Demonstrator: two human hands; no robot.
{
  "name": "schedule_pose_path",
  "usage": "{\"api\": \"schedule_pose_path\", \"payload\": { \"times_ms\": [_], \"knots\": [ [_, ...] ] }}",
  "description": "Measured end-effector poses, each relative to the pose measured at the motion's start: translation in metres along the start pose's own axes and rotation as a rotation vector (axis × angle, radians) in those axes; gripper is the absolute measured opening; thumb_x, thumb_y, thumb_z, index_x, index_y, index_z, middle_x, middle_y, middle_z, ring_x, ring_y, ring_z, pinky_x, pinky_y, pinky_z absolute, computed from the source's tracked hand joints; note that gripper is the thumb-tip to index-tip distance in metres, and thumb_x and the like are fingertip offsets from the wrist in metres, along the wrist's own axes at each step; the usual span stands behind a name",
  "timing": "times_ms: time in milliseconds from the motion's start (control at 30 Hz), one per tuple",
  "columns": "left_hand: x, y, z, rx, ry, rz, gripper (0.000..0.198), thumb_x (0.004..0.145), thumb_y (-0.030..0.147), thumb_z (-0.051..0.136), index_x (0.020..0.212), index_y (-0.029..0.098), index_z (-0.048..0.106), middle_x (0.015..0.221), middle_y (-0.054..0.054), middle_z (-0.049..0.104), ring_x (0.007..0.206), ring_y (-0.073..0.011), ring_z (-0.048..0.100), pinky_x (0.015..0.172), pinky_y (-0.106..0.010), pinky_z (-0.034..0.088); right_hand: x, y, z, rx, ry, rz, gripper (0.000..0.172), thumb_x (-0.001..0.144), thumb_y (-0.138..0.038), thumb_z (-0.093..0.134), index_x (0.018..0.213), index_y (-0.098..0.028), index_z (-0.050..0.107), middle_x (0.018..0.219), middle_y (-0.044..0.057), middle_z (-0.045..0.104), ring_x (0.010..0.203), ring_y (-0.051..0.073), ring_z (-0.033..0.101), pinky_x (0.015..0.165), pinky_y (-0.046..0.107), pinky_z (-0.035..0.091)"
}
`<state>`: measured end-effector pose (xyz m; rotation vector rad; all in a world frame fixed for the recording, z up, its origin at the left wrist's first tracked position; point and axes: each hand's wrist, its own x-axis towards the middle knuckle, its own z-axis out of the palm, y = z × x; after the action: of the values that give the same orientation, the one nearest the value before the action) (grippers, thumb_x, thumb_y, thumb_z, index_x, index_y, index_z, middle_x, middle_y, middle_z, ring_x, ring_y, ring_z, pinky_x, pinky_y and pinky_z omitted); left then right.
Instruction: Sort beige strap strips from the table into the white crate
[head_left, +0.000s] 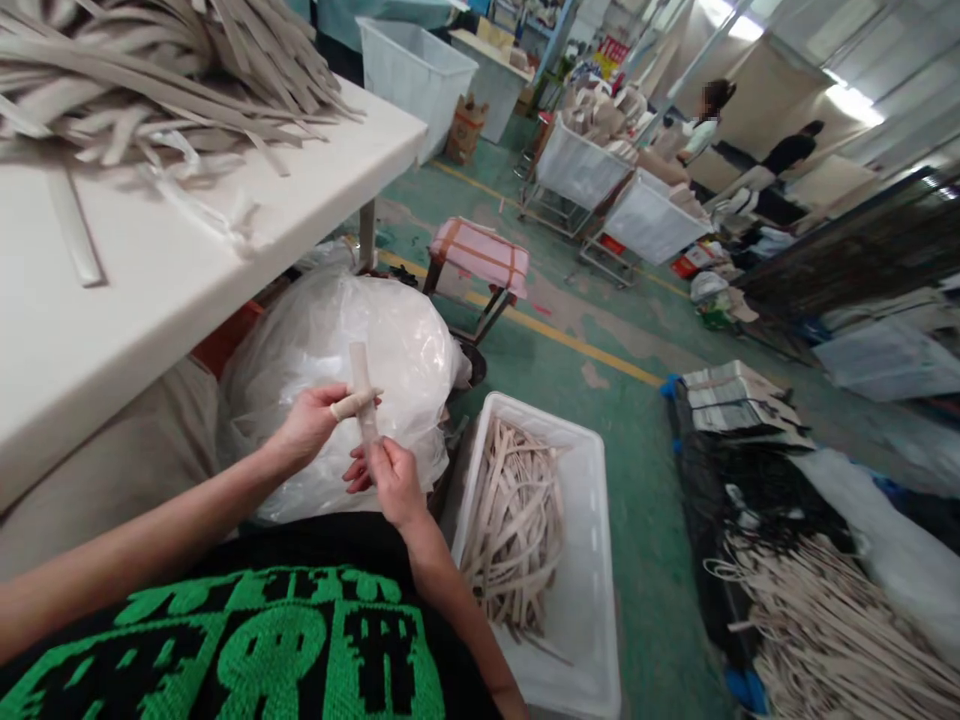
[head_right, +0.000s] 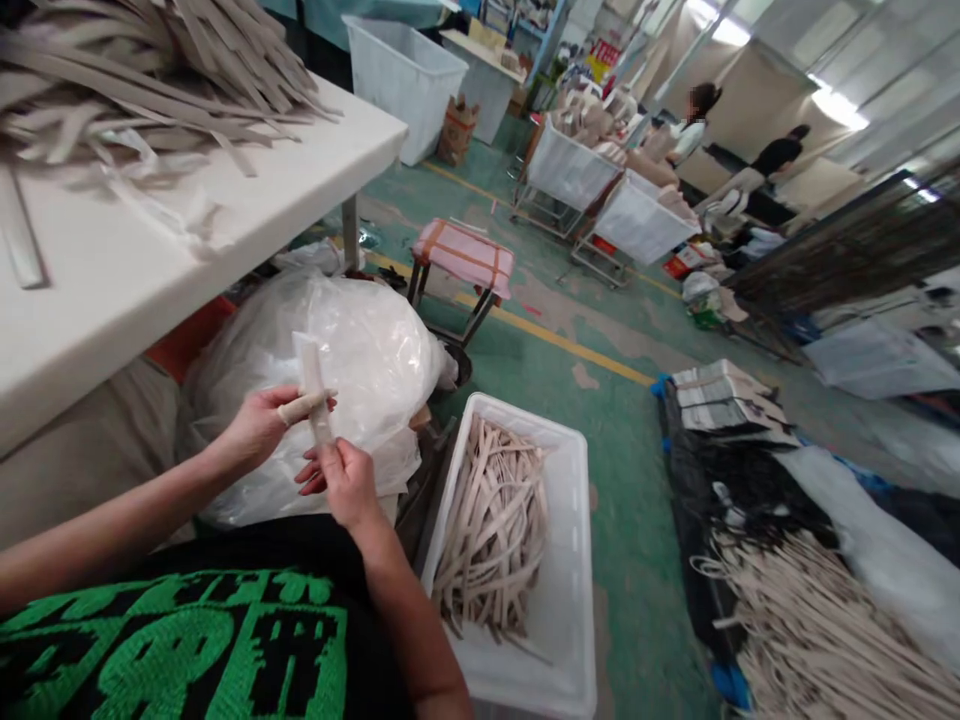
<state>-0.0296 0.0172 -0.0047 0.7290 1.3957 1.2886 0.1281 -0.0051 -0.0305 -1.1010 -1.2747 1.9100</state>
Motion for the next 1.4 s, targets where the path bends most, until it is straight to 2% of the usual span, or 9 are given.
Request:
{"api": "schedule_pose_path", "payload": {
  "times_ms": [133,300,500,600,733,833,1000,1200,1400],
  "knots": [
    [-0.001,-0.005,0.011,-0.055,-0.033,-0.051,0.038,0.063,0.050,0.084,0.074,0.014,0.076,0.065,-0.003,0.070,0.062,-0.0160,0.058,0.065,-0.029,0.045,0.003,-0.001,-0.002,-0.072,0.093,-0.045,0.062,0.085,-0.077,0.052,0.083,-0.017,0.062,0.058,0.001,0.065,0.045,0.013,0.060,0.046,0.024,0.048],
    [-0.003,-0.010,0.019,-0.149,-0.155,-0.128,0.044,0.067,0.057,0.079,0.074,0.015,0.070,0.044,0.006,0.047,0.042,-0.0111,0.042,0.048,-0.027,0.032,0.017,-0.007,-0.008,-0.160,0.094,-0.088,0.056,0.089,-0.071,0.054,0.085,-0.015,0.065,0.059,0.002,0.066,0.049,0.014,0.062,0.051,0.027,0.051],
    [0.008,-0.021,0.001,-0.142,-0.097,-0.119,0.051,0.065,0.064,0.079,0.072,0.014,0.068,0.045,0.006,0.047,0.043,-0.0098,0.039,0.047,-0.026,0.028,0.039,0.008,-0.009,-0.198,0.022,-0.022,0.056,0.089,-0.069,0.056,0.090,-0.014,0.065,0.064,0.003,0.068,0.051,0.016,0.063,0.054,0.028,0.051],
    [0.009,-0.023,-0.006,-0.158,-0.048,-0.107,0.052,0.062,0.063,0.082,0.072,0.013,0.069,0.049,0.005,0.050,0.046,-0.0098,0.040,0.049,-0.026,0.030,0.047,0.014,-0.007,-0.197,-0.013,0.012,0.053,0.089,-0.066,0.057,0.093,-0.013,0.064,0.066,0.004,0.068,0.052,0.017,0.063,0.056,0.029,0.051],
    [0.010,-0.020,-0.020,-0.195,0.032,-0.094,0.051,0.061,0.062,0.081,0.070,0.013,0.070,0.053,0.005,0.052,0.050,-0.0105,0.041,0.053,-0.027,0.032,0.053,0.012,-0.004,-0.239,-0.077,0.038,0.054,0.089,-0.065,0.057,0.098,-0.013,0.066,0.071,0.007,0.071,0.055,0.019,0.065,0.058,0.032,0.052],
    [0.008,-0.018,-0.033,-0.196,0.147,-0.084,0.050,0.062,0.061,0.080,0.070,0.012,0.073,0.058,0.003,0.056,0.056,-0.0123,0.044,0.058,-0.028,0.033,0.054,0.008,0.001,-0.301,-0.131,0.052,0.053,0.091,-0.064,0.056,0.102,-0.013,0.068,0.076,0.011,0.073,0.059,0.022,0.068,0.061,0.035,0.054],
    [0.003,-0.016,-0.051,-0.223,0.216,-0.075,0.046,0.066,0.057,0.077,0.074,0.011,0.077,0.058,0.002,0.057,0.061,-0.0136,0.046,0.062,-0.028,0.034,0.055,0.004,0.017,-0.398,-0.149,0.039,0.052,0.092,-0.064,0.054,0.095,-0.015,0.070,0.068,0.010,0.071,0.056,0.024,0.067,0.059,0.037,0.054],
    [0.002,-0.011,-0.056,-0.339,0.155,-0.094,0.040,0.065,0.052,0.080,0.071,0.013,0.072,0.049,0.005,0.050,0.046,-0.0092,0.038,0.050,-0.026,0.030,0.063,-0.001,0.037,-0.434,-0.114,-0.034,0.056,0.091,-0.067,0.053,0.093,-0.013,0.067,0.065,0.007,0.071,0.055,0.020,0.066,0.060,0.033,0.054],
    [-0.010,-0.006,-0.051,-0.370,-0.086,-0.067,0.046,0.077,0.059,0.071,0.061,0.018,0.060,0.037,0.006,0.042,0.031,-0.0108,0.038,0.040,-0.025,0.027,0.059,-0.018,0.047,-0.398,-0.073,-0.085,0.057,0.090,-0.070,0.053,0.089,-0.014,0.065,0.064,0.004,0.070,0.056,0.018,0.066,0.059,0.030,0.053]
  ]
}}
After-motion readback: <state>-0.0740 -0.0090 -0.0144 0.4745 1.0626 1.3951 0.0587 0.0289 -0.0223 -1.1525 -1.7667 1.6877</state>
